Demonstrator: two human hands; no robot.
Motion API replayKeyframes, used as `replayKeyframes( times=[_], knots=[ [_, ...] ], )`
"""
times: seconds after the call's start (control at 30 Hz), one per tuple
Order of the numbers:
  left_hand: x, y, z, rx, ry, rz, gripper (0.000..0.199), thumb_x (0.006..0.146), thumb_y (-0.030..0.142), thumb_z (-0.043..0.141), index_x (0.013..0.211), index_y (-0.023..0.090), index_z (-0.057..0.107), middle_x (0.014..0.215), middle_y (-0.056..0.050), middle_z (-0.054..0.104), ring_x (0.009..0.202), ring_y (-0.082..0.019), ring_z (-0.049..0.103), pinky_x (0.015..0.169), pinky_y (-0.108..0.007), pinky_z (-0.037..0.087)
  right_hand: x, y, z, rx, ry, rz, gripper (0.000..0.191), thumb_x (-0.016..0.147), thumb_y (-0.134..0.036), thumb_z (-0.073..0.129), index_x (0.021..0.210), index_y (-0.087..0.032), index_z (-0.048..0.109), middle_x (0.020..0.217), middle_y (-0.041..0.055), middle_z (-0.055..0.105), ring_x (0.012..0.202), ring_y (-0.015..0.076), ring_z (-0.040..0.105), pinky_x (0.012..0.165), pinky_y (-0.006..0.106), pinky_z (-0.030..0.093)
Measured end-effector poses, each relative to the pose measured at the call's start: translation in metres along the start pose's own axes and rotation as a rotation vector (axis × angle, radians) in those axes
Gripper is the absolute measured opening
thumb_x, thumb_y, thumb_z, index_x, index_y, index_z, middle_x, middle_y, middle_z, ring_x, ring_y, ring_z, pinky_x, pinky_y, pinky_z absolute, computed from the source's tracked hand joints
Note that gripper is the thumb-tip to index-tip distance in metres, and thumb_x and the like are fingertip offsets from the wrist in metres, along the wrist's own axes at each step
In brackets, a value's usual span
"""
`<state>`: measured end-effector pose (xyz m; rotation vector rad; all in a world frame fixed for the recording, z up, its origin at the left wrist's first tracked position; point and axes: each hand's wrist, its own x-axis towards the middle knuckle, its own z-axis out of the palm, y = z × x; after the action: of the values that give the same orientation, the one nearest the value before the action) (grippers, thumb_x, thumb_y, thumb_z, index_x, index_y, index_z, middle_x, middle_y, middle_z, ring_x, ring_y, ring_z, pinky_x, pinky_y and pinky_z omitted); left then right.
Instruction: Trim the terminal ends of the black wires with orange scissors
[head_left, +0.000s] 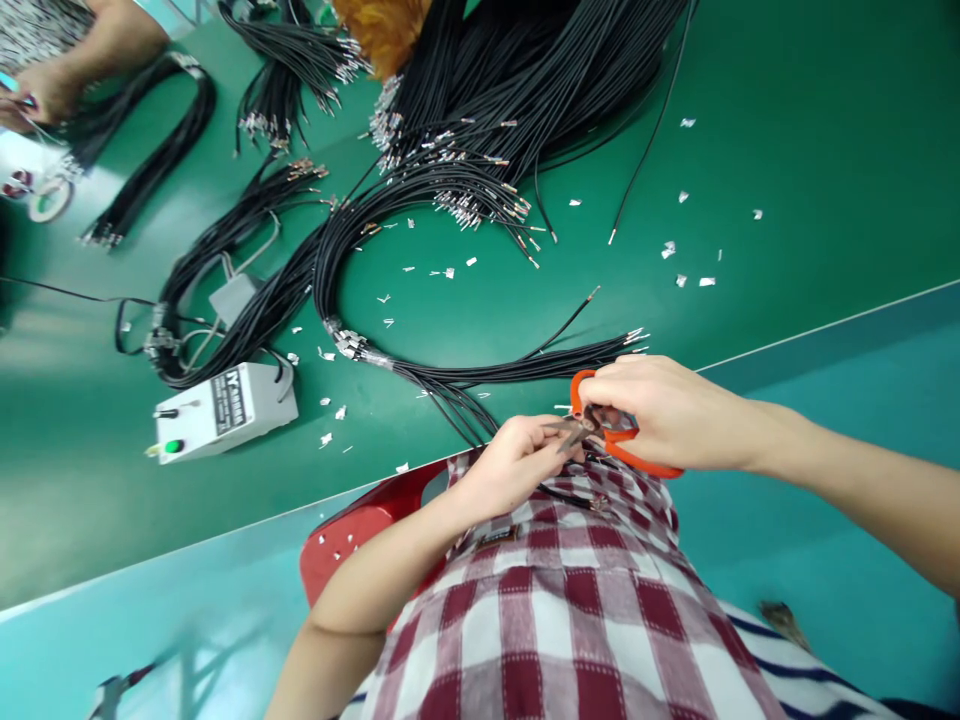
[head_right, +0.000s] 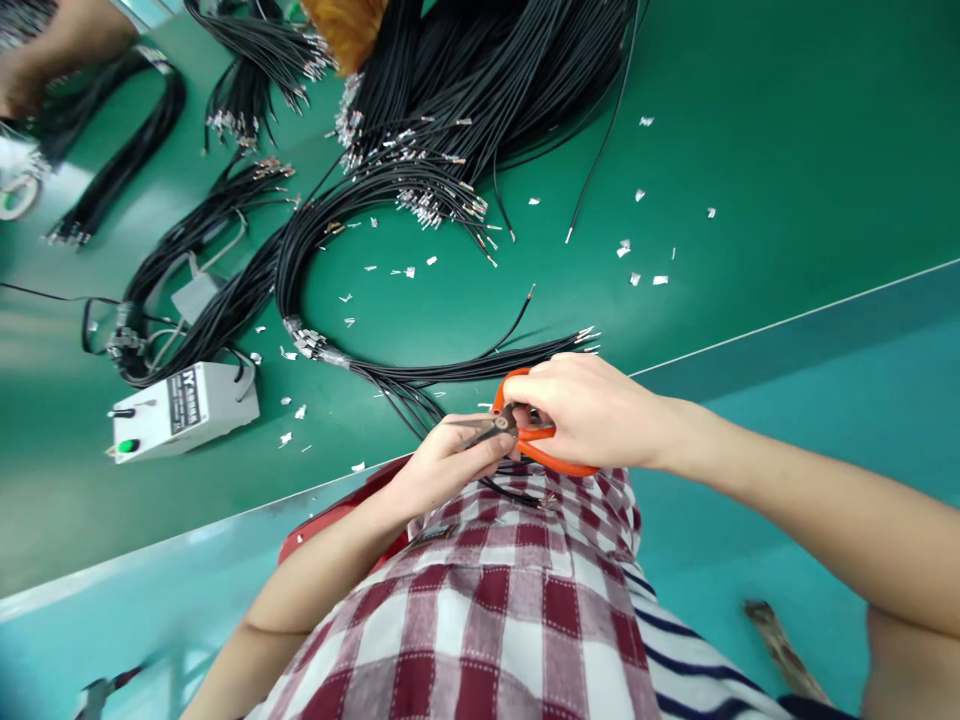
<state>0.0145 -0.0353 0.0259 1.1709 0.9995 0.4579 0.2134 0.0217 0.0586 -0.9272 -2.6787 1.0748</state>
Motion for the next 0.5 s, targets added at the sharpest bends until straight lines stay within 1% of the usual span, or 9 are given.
replayKeyframes(
  times=[0.07, 0.13, 0.17, 0.23, 0.27, 0.3, 0.37, 0.43, 0.5],
  knots=[
    [0.000, 0.003, -0.001, 0.052, -0.051, 0.040, 0.035, 0.092, 0.037, 0.051, 0.065, 0.016, 0.051, 0.061, 0.002, 0.042, 0.057, -0.010, 0.034, 0.053, -0.023, 0.028, 0.000, -0.003, -0.002, -0.023, -0.039, -0.064, 0.012, 0.079, -0.015, 0.053, 0.069, -0.021, 0.050, 0.065, 0.0013, 0.056, 0.062, 0.0160, 0.045, 0.061, 0.029, 0.024],
    [-0.003, 0.003, -0.001, 0.119, -0.090, 0.079, 0.032, 0.094, 0.033, 0.050, 0.065, 0.017, 0.049, 0.063, 0.003, 0.044, 0.059, -0.010, 0.036, 0.055, -0.022, 0.032, -0.001, -0.002, 0.000, 0.096, -0.063, -0.011, 0.011, 0.079, -0.015, 0.053, 0.070, -0.021, 0.049, 0.065, 0.0006, 0.054, 0.061, 0.0154, 0.044, 0.060, 0.030, 0.024],
    [-0.005, 0.001, -0.001, 0.166, -0.087, 0.106, 0.031, 0.095, 0.031, 0.048, 0.068, 0.017, 0.051, 0.065, 0.002, 0.047, 0.060, -0.011, 0.039, 0.058, -0.022, 0.034, -0.003, 0.001, 0.003, 0.234, -0.086, 0.063, 0.010, 0.080, -0.017, 0.054, 0.072, -0.021, 0.049, 0.066, -0.0004, 0.054, 0.061, 0.0146, 0.043, 0.059, 0.029, 0.025],
    [-0.009, -0.006, 0.002, 0.292, -0.032, 0.205, 0.027, 0.098, 0.029, 0.044, 0.078, 0.016, 0.058, 0.073, -0.001, 0.055, 0.066, -0.012, 0.047, 0.064, -0.023, 0.039, -0.006, 0.007, 0.015, 0.634, -0.140, 0.252, 0.014, 0.078, -0.024, 0.060, 0.074, -0.021, 0.047, 0.066, -0.0027, 0.053, 0.059, 0.0124, 0.044, 0.057, 0.026, 0.029],
    [-0.010, -0.011, 0.003, 0.372, 0.009, 0.285, 0.024, 0.099, 0.026, 0.043, 0.085, 0.017, 0.060, 0.077, -0.002, 0.059, 0.068, -0.013, 0.050, 0.067, -0.024, 0.040, -0.008, 0.011, 0.024, 0.866, -0.179, 0.328, 0.020, 0.076, -0.027, 0.065, 0.074, -0.021, 0.046, 0.067, -0.0036, 0.054, 0.059, 0.0117, 0.046, 0.057, 0.025, 0.031],
    [-0.012, -0.017, 0.004, 0.465, 0.049, 0.388, 0.022, 0.099, 0.023, 0.042, 0.092, 0.017, 0.062, 0.079, -0.004, 0.061, 0.069, -0.014, 0.052, 0.067, -0.025, 0.041, -0.010, 0.014, 0.034, 1.059, -0.168, 0.398, 0.027, 0.071, -0.028, 0.069, 0.072, -0.021, 0.044, 0.066, -0.0042, 0.054, 0.060, 0.0111, 0.047, 0.058, 0.025, 0.033],
    [-0.013, -0.030, 0.006, 0.666, 0.121, 0.600, 0.022, 0.097, 0.016, 0.042, 0.102, 0.017, 0.063, 0.074, -0.004, 0.061, 0.064, -0.014, 0.052, 0.062, -0.026, 0.039, -0.015, 0.018, 0.055, 1.389, -0.130, 0.529, 0.034, 0.064, -0.028, 0.076, 0.074, -0.021, 0.044, 0.063, -0.0063, 0.053, 0.058, 0.0095, 0.046, 0.056, 0.024, 0.033],
    [-0.013, -0.040, 0.005, 0.813, 0.158, 0.725, 0.025, 0.095, 0.015, 0.043, 0.108, 0.018, 0.064, 0.072, -0.004, 0.062, 0.061, -0.014, 0.053, 0.059, -0.027, 0.037, -0.020, 0.018, 0.072, 1.609, -0.103, 0.659, 0.041, 0.059, -0.027, 0.081, 0.078, -0.021, 0.046, 0.064, -0.0077, 0.051, 0.057, 0.0091, 0.048, 0.056, 0.023, 0.035],
    [-0.013, -0.043, 0.005, 0.874, 0.175, 0.735, 0.024, 0.095, 0.016, 0.045, 0.108, 0.019, 0.065, 0.072, -0.005, 0.063, 0.061, -0.015, 0.054, 0.059, -0.027, 0.037, -0.024, 0.016, 0.078, 1.661, -0.052, 0.649, 0.041, 0.059, -0.027, 0.082, 0.079, -0.021, 0.047, 0.064, -0.0071, 0.052, 0.059, 0.0095, 0.049, 0.057, 0.023, 0.037]
  ],
)
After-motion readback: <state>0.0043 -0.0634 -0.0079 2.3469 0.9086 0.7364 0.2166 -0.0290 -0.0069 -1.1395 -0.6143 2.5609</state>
